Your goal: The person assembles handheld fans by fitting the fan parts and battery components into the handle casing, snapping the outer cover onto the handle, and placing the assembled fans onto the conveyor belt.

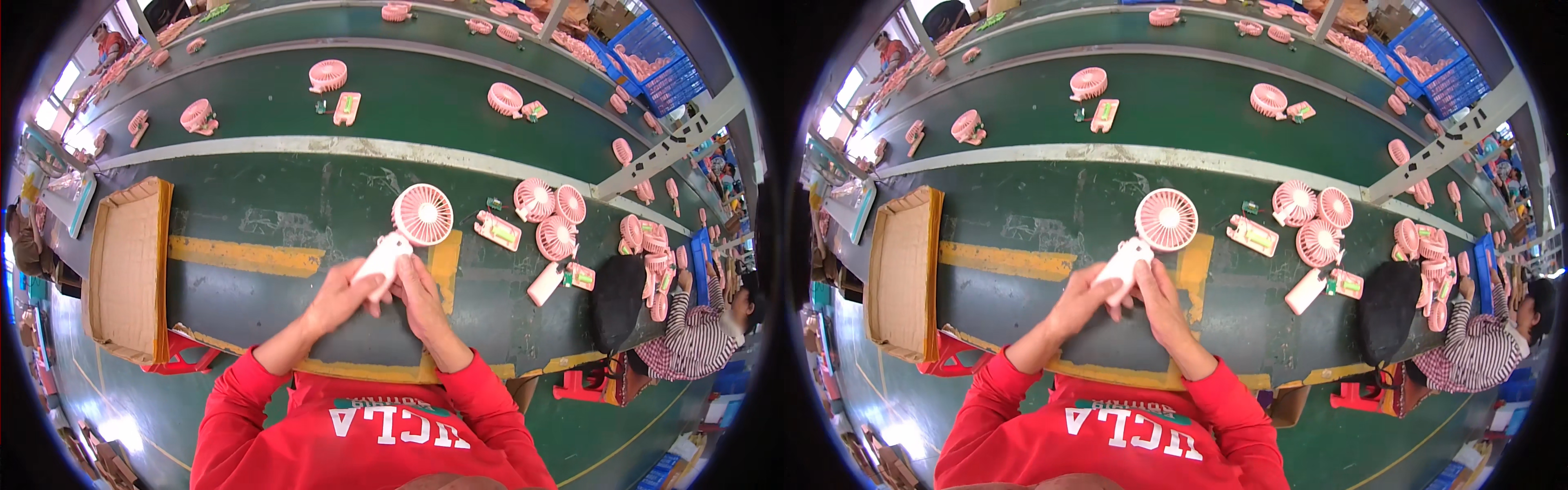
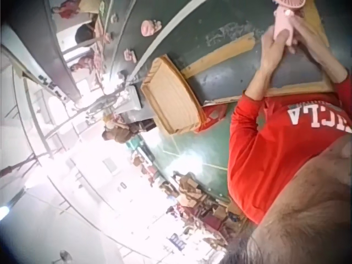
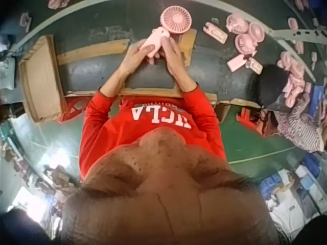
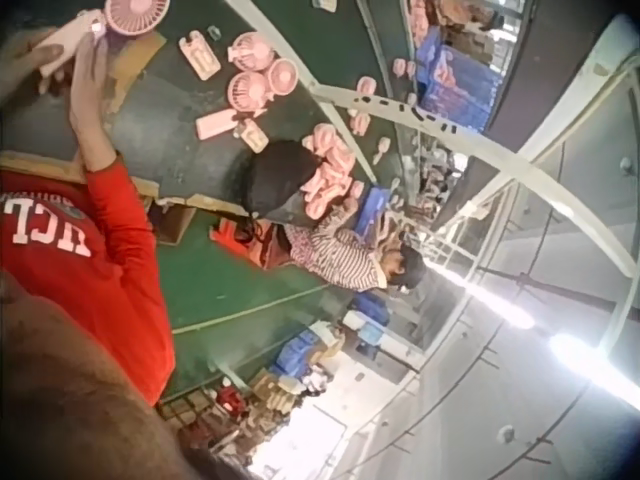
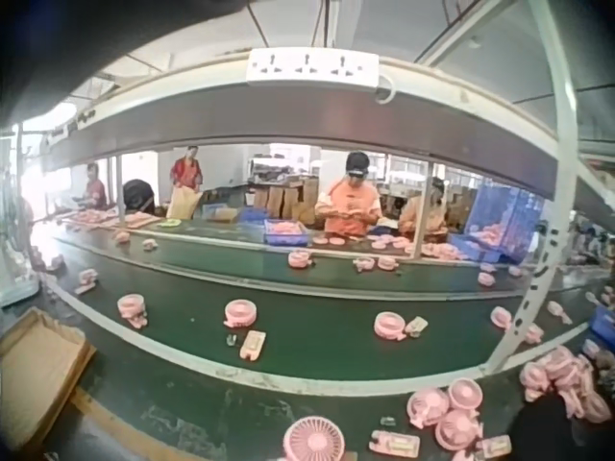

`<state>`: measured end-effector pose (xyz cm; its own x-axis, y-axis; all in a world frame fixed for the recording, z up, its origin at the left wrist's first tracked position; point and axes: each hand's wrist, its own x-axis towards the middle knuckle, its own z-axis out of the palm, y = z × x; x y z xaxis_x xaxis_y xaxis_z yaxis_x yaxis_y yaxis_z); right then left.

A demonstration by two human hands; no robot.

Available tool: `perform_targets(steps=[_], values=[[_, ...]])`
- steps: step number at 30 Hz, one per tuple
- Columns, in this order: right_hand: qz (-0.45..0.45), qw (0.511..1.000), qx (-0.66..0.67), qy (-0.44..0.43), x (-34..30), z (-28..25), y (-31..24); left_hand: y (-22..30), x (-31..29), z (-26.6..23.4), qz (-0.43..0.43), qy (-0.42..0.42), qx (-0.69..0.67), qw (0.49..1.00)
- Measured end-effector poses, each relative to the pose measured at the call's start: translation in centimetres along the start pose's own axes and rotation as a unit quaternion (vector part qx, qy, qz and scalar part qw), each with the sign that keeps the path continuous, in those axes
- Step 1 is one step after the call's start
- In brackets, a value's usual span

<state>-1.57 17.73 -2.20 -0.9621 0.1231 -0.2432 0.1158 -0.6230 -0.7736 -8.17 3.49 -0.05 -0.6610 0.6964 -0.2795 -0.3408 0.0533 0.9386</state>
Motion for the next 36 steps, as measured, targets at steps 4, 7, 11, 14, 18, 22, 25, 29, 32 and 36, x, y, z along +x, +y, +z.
perform_targets(steps=[4, 7, 11, 14, 18, 22, 25, 29, 32, 36], values=[[-0.124, 0.976, -0.177, 0.041, 3.5, -0.5, 3.0, 3.4, 6.6, -1.7, 0.160, 0.100, 0.247, 0.951], [-0.181, 0.929, -0.323, 0.014, 3.4, -0.8, 3.7, 5.8, 12.8, -1.9, 0.259, 0.225, 0.445, 0.827], [-0.151, 0.933, -0.325, 0.020, 3.2, -0.7, 3.6, 6.5, 21.6, -2.5, 0.267, 0.295, 0.567, 0.722], [-0.148, 0.936, -0.319, 0.023, 3.0, -0.3, 3.5, 5.9, 26.5, -3.3, 0.254, 0.325, 0.587, 0.697], [-0.188, 0.924, -0.333, 0.011, 3.2, -0.9, 3.6, 4.2, 27.8, -2.6, 0.285, 0.248, 0.568, 0.731], [-0.219, 0.909, -0.354, 0.019, 3.2, -0.8, 3.3, 1.0, 24.8, -3.5, 0.307, 0.224, 0.593, 0.710], [-0.218, 0.905, -0.365, 0.028, 3.2, -0.8, 3.5, -0.6, 21.2, -3.7, 0.342, 0.219, 0.615, 0.676], [-0.222, 0.905, -0.362, 0.022, 3.5, -0.8, 4.4, -2.0, 16.5, -2.9, 0.302, 0.206, 0.650, 0.667], [-0.277, 0.888, -0.367, 0.025, 3.1, -0.9, 4.2, -2.9, 14.8, -2.3, 0.299, 0.192, 0.673, 0.649], [-0.212, 0.934, -0.285, 0.025, -1.4, -0.4, 2.1, -3.2, 13.8, -1.6, 0.258, 0.186, 0.683, 0.658]])
